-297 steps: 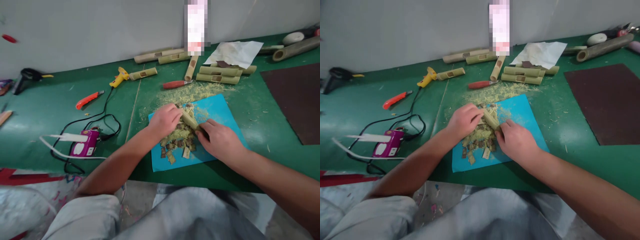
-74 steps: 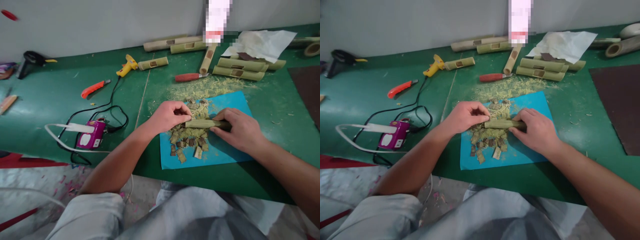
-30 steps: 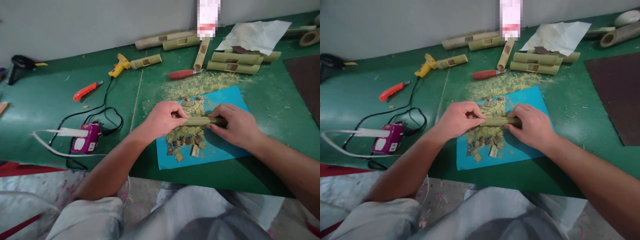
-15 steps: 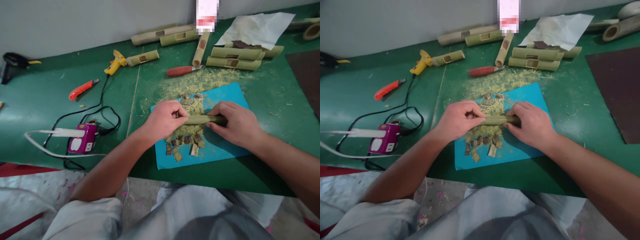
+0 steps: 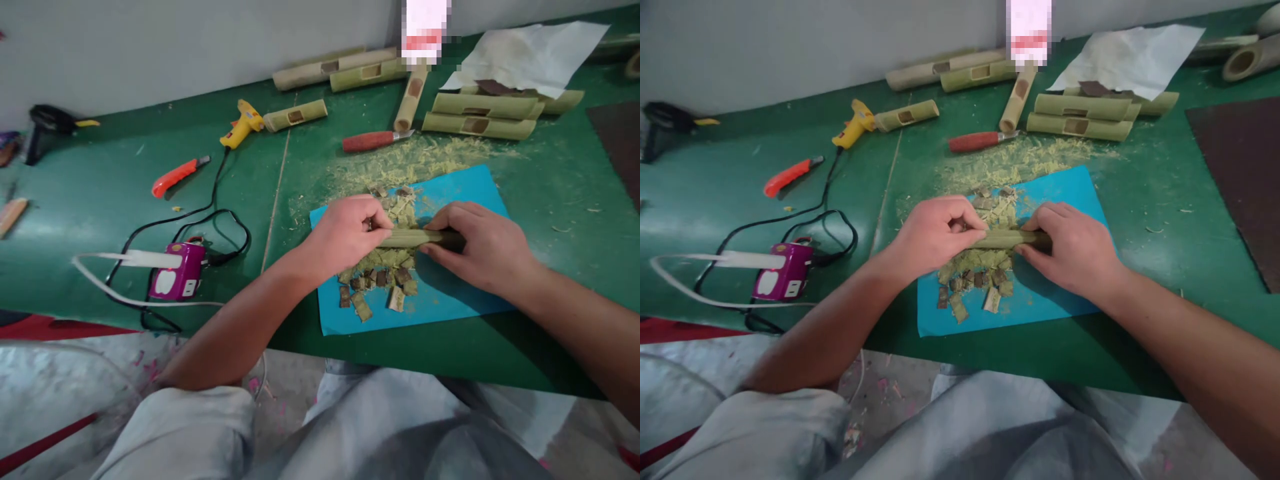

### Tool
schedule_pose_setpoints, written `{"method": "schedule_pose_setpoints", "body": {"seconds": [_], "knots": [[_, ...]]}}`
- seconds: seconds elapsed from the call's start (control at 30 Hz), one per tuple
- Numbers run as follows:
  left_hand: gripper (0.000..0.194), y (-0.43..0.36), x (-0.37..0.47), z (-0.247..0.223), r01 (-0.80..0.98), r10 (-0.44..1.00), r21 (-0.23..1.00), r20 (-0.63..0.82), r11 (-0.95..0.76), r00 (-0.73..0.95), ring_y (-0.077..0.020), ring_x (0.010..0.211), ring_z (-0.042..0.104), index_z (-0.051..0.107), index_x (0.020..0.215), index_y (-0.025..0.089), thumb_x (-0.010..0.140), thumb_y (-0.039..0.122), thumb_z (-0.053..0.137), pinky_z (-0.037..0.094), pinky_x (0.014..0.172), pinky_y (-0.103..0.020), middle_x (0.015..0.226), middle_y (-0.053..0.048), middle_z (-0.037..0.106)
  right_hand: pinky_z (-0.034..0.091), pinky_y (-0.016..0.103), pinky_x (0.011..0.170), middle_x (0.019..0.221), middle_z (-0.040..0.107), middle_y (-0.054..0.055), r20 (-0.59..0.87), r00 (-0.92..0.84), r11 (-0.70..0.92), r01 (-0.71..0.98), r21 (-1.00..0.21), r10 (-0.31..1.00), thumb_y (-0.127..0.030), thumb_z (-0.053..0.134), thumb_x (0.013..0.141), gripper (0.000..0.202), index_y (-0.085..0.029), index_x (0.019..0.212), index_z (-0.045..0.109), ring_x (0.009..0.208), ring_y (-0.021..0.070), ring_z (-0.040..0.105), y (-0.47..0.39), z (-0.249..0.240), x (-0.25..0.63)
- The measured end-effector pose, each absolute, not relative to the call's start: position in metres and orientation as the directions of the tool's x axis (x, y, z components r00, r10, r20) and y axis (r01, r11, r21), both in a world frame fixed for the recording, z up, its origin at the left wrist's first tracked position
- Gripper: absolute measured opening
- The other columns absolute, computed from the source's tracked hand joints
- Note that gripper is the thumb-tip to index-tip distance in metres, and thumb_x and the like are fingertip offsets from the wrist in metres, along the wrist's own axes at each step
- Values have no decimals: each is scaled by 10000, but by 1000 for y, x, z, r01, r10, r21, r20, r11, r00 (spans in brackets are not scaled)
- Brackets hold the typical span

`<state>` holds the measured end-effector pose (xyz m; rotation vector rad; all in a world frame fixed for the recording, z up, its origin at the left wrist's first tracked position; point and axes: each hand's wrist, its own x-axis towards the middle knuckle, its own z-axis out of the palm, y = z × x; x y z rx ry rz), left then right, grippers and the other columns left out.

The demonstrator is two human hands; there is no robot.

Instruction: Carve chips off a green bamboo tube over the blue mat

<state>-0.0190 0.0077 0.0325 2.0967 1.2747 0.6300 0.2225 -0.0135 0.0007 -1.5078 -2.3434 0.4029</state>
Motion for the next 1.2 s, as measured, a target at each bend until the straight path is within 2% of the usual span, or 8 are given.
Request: {"method": "schedule_pose_setpoints", "body": {"seconds": [0.13, 0.3, 0.5, 0.7, 0.87, 1.03, 1.2], "knots": [[95, 7, -25, 33, 620, 908, 717, 45, -319, 416, -55, 560, 482, 679, 720, 153, 754, 67, 698, 351, 532, -198, 673, 37, 603, 460, 387, 706, 950, 671, 63, 110, -390, 399, 818, -415, 914, -429, 576, 836, 206, -241, 916, 599, 935, 271, 629, -13, 1, 222], [121, 7, -17, 33, 609, 896, 709, 72, -355, 439, -59, 589, 505, 682, 708, 156, 756, 45, 680, 364, 560, -202, 684, 35, 608, 458, 390, 704, 937, 671, 64, 108, -378, 387, 823, -416, 919, -430, 573, 835, 199, -246, 905, 599, 914, 270, 630, -14, 2, 221], [74, 10, -24, 37, 632, 908, 728, -32, -266, 418, -65, 565, 511, 686, 708, 151, 755, 96, 702, 362, 536, -207, 668, 27, 622, 460, 386, 709, 935, 670, 61, 109, -393, 401, 820, -407, 913, -430, 578, 837, 205, -239, 909, 596, 928, 273, 630, -13, 1, 222], [103, 12, -19, 37, 594, 888, 743, 1, -308, 460, -72, 587, 527, 682, 688, 154, 759, 79, 681, 375, 565, -215, 679, 24, 640, 455, 377, 668, 899, 663, 58, 140, -390, 412, 819, -400, 910, -440, 586, 837, 197, -253, 897, 600, 866, 261, 624, -13, 0, 224], [49, 13, -26, 39, 623, 906, 748, -71, -228, 417, -75, 541, 508, 699, 722, 148, 744, 107, 714, 356, 531, -219, 623, 26, 617, 462, 385, 683, 930, 674, 60, 129, -402, 418, 807, -418, 906, -435, 578, 837, 201, -248, 903, 609, 897, 268, 628, -13, 1, 223], [83, 17, -13, 35, 613, 895, 725, 11, -315, 447, -68, 584, 518, 694, 716, 157, 752, 82, 689, 375, 565, -211, 692, 27, 638, 457, 379, 684, 926, 668, 62, 121, -383, 398, 821, -408, 916, -425, 580, 837, 188, -251, 906, 601, 891, 263, 625, -14, 3, 222], [64, 16, -16, 32, 581, 888, 746, 33, -327, 458, -69, 604, 526, 704, 843, 162, 786, 136, 711, 395, 571, -198, 738, 19, 653, 458, 377, 701, 920, 666, 53, 113, -398, 407, 812, -417, 910, -427, 586, 833, 185, -252, 894, 588, 911, 260, 625, -14, 3, 223]]}}
